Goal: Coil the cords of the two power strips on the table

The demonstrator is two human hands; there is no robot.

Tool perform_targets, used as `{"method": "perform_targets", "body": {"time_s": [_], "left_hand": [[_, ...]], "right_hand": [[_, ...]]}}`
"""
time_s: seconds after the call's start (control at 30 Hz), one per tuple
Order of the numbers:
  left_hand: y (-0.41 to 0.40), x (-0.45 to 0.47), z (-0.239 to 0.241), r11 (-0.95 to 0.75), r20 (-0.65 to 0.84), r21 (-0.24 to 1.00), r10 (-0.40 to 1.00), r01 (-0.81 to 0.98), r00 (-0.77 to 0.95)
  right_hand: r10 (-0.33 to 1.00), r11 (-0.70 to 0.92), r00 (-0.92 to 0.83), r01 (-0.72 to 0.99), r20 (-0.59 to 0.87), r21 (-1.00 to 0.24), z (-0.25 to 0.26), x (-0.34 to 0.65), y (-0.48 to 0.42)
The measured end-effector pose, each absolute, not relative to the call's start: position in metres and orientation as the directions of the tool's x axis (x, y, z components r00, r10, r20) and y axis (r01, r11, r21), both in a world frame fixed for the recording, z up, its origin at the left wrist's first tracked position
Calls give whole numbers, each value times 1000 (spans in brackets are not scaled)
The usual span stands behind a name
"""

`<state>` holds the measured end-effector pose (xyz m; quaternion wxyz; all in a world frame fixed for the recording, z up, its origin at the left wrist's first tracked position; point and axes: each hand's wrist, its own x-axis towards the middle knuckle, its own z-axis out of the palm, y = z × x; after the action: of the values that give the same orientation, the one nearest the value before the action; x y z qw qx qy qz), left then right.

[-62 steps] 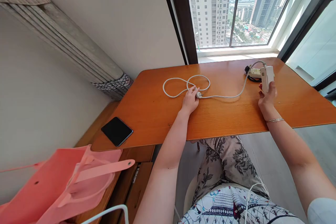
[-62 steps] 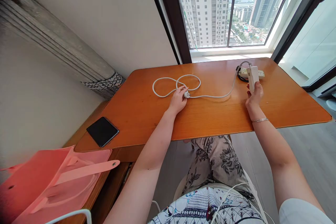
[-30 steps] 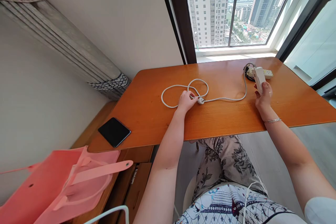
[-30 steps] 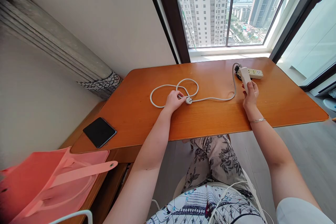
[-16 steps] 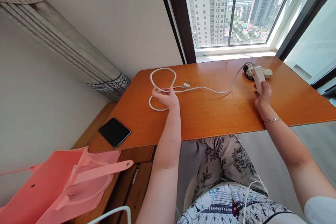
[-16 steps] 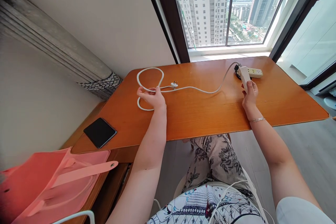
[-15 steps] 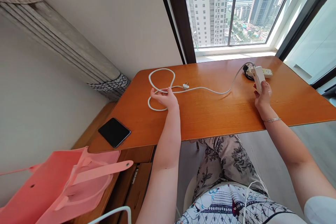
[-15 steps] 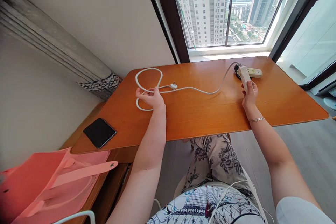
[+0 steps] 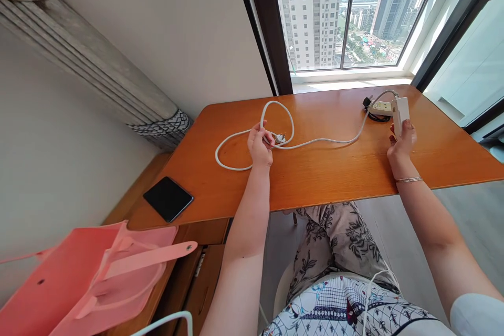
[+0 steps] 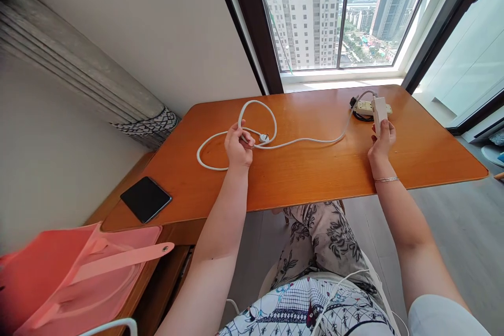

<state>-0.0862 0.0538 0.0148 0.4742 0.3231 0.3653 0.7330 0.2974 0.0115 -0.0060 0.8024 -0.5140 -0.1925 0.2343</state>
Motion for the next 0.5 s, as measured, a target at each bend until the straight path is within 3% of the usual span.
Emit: {"method": "perform_targets", "body": {"time_s": [0.2, 0.37, 0.5], "left_hand": [[22, -104, 29, -238, 130, 860, 957, -452, -258], [4, -127, 32, -273, 178, 876, 949, -397, -260], [-4, -138, 37, -280, 147, 863, 935, -420, -322]], "right_hand": [[689, 178, 715, -7, 120, -984, 4, 337, -20], [735, 61, 635, 290, 240, -955, 9, 385, -49], [786, -109, 595, 398, 166, -911, 15, 407, -66]]}}
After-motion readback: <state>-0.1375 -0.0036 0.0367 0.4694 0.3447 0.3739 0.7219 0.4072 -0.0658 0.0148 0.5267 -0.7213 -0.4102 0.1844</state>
